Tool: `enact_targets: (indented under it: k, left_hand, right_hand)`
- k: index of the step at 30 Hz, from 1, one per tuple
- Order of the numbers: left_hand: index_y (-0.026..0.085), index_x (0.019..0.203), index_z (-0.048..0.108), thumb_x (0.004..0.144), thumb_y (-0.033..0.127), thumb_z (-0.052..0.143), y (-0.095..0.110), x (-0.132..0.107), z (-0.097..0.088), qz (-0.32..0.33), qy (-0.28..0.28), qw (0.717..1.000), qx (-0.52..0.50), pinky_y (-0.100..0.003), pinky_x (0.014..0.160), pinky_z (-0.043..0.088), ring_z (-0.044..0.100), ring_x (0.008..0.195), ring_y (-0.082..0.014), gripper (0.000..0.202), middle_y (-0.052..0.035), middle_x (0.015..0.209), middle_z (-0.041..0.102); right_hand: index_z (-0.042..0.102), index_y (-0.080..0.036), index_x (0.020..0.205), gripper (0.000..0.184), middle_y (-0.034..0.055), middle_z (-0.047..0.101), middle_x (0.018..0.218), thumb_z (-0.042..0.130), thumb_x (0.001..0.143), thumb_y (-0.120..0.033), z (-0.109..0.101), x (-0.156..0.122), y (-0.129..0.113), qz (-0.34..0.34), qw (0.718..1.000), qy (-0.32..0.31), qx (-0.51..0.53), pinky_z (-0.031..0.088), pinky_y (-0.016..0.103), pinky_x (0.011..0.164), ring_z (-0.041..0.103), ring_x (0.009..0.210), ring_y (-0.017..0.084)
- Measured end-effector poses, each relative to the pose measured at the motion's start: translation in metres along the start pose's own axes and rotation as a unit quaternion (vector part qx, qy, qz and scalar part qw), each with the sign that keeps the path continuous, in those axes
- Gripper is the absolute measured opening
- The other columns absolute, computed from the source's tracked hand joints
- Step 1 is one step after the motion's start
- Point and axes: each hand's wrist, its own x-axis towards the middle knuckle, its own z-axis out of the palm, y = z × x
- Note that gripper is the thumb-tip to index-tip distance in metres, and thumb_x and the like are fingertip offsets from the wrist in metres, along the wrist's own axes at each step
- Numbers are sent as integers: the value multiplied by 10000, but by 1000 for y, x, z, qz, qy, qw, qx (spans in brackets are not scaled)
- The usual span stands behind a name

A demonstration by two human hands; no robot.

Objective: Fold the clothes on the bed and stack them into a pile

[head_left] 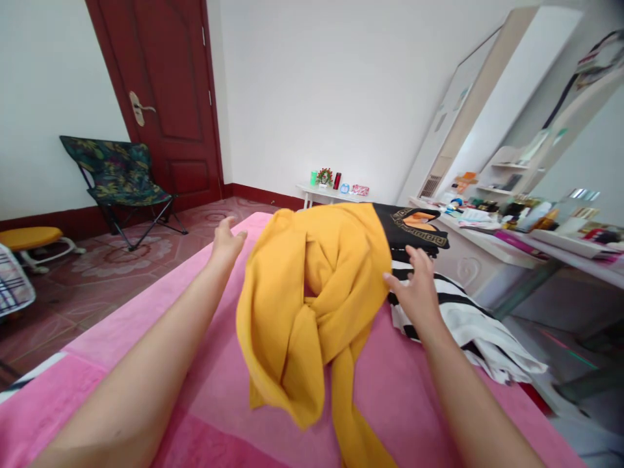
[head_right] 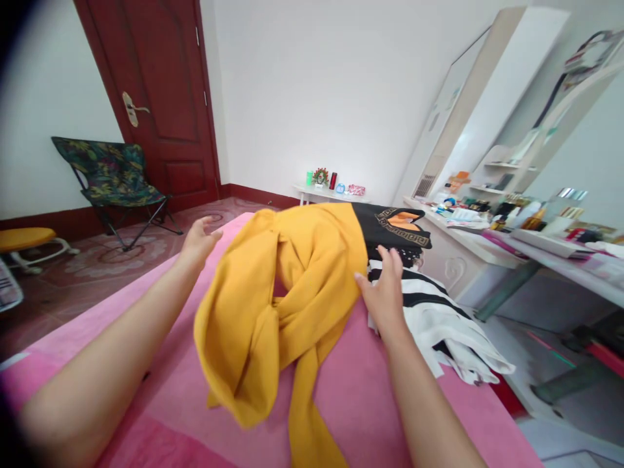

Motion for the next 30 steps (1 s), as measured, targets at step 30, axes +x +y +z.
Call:
enact_targets:
  k: [30]
  left_hand:
    - [206,785,709,633,239,589,33,-29,-15,180,-333,891,251,-230,596,428,622,665,-165,196,-23,748,694]
  right_hand:
    - [639,-234,955,268,-35,614,698,671,691,-269,32,-63,-60,-50,858,-487,-157,239,224,531,539,655,127]
